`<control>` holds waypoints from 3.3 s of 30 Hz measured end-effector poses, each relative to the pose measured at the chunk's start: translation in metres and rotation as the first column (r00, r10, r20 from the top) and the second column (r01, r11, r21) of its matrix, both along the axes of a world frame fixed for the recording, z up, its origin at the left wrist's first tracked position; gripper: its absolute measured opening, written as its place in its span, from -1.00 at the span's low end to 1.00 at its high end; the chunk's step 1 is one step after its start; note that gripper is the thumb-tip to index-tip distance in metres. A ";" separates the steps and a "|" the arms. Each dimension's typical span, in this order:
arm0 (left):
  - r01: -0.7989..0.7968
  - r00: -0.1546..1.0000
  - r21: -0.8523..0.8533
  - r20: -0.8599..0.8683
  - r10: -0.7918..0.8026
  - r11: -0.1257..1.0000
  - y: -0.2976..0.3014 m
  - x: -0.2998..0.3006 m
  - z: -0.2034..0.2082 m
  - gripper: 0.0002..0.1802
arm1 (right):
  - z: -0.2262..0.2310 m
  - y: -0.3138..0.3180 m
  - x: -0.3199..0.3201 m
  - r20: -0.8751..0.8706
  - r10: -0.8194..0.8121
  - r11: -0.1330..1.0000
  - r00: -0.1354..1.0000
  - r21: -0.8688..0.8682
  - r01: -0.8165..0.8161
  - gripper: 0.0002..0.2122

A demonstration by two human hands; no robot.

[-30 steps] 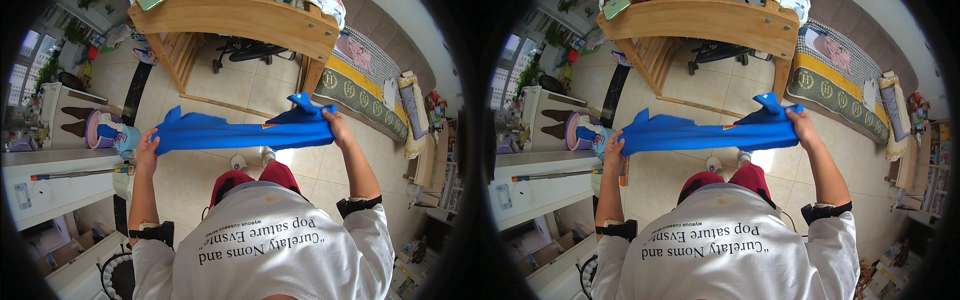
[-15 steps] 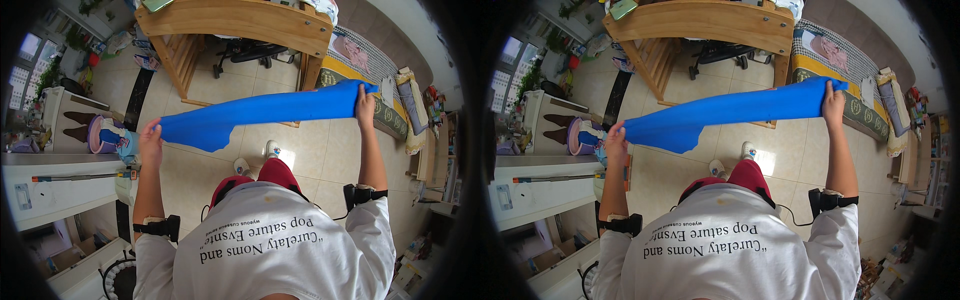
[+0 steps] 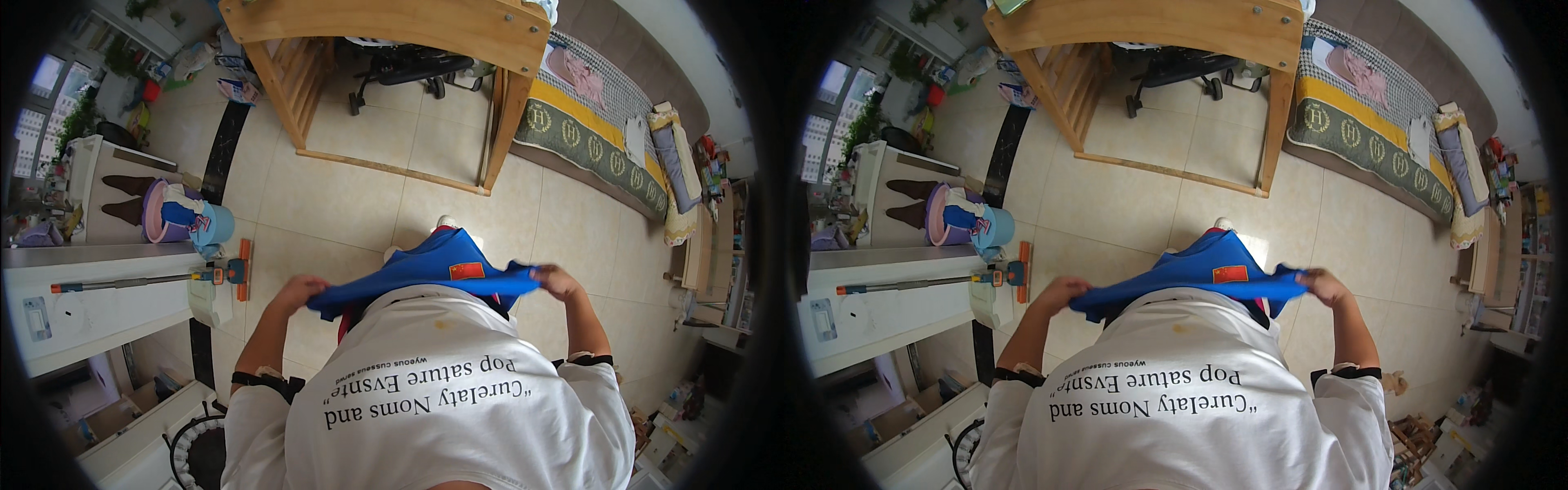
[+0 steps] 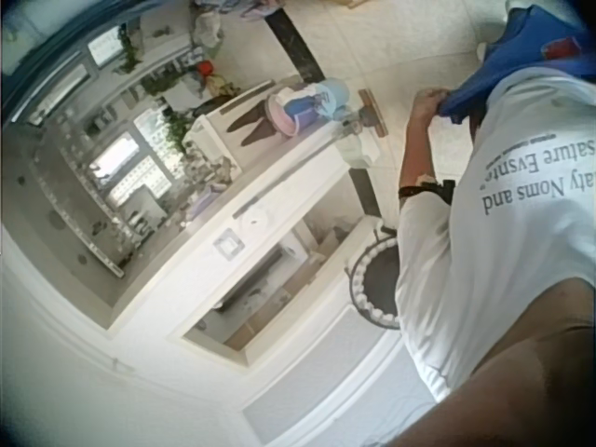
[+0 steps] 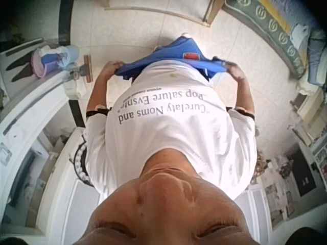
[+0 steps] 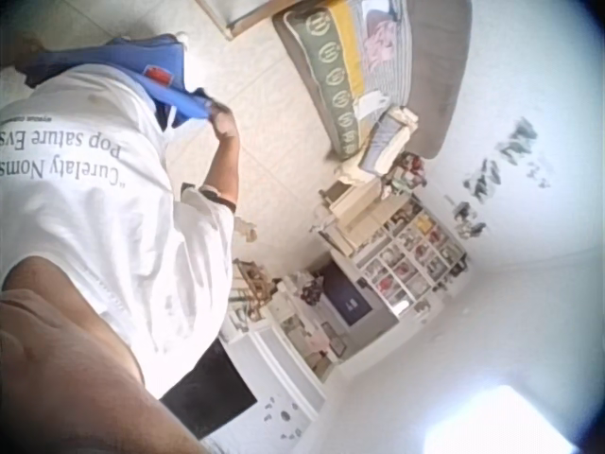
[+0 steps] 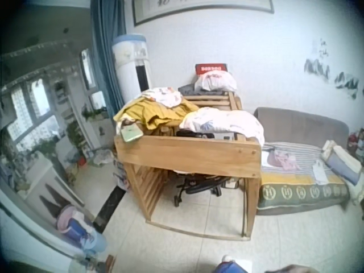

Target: The person removes clothes and a towel from hangers on a rack, takes them to a bed, and folds each item by hand before placing them on a stack.

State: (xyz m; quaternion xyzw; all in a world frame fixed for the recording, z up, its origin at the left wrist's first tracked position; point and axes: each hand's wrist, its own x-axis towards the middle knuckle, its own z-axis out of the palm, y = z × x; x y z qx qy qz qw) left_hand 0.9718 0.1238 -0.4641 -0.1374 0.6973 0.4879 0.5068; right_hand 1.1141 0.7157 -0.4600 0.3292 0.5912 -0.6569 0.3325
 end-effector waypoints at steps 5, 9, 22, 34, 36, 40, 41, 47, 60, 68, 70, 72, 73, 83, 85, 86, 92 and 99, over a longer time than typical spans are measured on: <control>-0.363 0.798 0.200 -0.438 0.414 0.910 0.018 -0.032 0.024 -0.80 | 0.025 -0.011 -0.049 -0.424 -0.369 0.894 0.827 0.081 0.441 -0.81; -0.318 0.825 0.044 -0.479 0.300 0.947 0.022 -0.025 0.047 -0.80 | 0.035 -0.005 -0.050 -0.483 -0.333 0.843 0.810 0.233 0.485 -0.80; 0.483 0.734 -0.335 -0.349 -0.583 0.809 0.019 0.042 0.027 -0.66 | 0.024 -0.045 0.057 -0.115 0.492 0.803 0.863 0.443 -0.398 -0.60; 0.024 0.332 0.028 -0.943 0.018 0.999 0.024 -0.093 0.170 -0.89 | 0.168 0.004 -0.080 -0.759 0.224 0.902 0.611 0.399 0.164 -0.90; 0.068 0.391 0.225 -0.902 0.182 0.972 0.004 -0.107 0.203 -0.93 | 0.203 0.027 -0.079 -0.733 0.101 0.955 0.673 0.260 0.140 -0.84; 0.024 0.508 0.702 -0.622 0.597 0.712 -0.002 -0.143 0.255 -0.69 | 0.247 0.034 -0.123 -0.815 -0.103 0.966 0.570 0.055 0.253 -0.62; -0.092 0.464 0.656 -0.638 0.615 0.749 0.017 -0.158 0.268 -0.67 | 0.263 0.018 -0.148 -0.755 -0.201 0.938 0.625 0.036 0.345 -0.55; -0.351 0.300 0.471 -0.762 0.574 0.809 0.095 -0.223 0.299 -0.66 | 0.290 -0.047 -0.232 -0.631 -0.340 0.886 0.698 0.033 0.462 -0.60; 0.311 0.072 0.038 -0.997 0.017 0.950 0.217 -0.123 0.290 -0.59 | 0.271 -0.215 -0.217 -0.852 0.009 0.964 0.524 -0.132 -0.231 -0.63; 0.346 0.264 0.146 -0.963 0.053 0.927 0.198 -0.115 0.313 -0.86 | 0.270 -0.143 -0.200 -0.802 0.597 0.778 0.019 0.585 0.227 -0.66; 0.452 0.262 0.129 -0.965 0.007 0.882 0.195 -0.113 0.325 -0.87 | 0.242 -0.123 -0.196 -0.841 0.532 0.838 0.097 0.540 0.084 -0.64; 0.513 0.256 0.118 -0.966 -0.021 0.850 0.191 -0.113 0.333 -0.88 | 0.229 -0.113 -0.194 -0.846 0.504 0.862 0.174 0.503 -0.054 -0.66; 0.527 0.255 0.115 -0.966 -0.028 0.842 0.190 -0.113 0.335 -0.88 | 0.225 -0.110 -0.193 -0.844 0.493 0.870 0.213 0.478 -0.120 -0.67; 0.155 0.265 0.169 -0.956 0.124 0.973 0.124 -0.150 0.293 -0.75 | 0.277 -0.129 -0.187 -0.905 0.376 0.897 0.198 0.409 0.165 -0.80; 0.129 0.245 0.040 -0.970 0.007 0.991 0.124 -0.148 0.282 -0.63 | 0.298 -0.156 -0.195 -0.893 0.438 0.879 0.101 0.449 0.157 -0.72; 0.198 0.142 0.015 -0.990 -0.014 0.980 0.135 -0.145 0.282 -0.59 | 0.310 -0.173 -0.198 -0.893 0.440 0.886 0.089 0.448 0.118 -0.67; 0.247 0.320 0.208 -0.940 0.123 0.947 0.214 -0.125 0.295 -0.73 | 0.311 -0.210 -0.225 -0.812 0.564 0.820 -0.154 0.527 0.223 -0.50; 0.450 0.154 0.151 -0.984 0.090 0.880 0.220 -0.124 0.316 -0.93 | 0.254 -0.121 -0.208 -0.606 0.776 0.621 0.175 0.783 -0.041 -0.80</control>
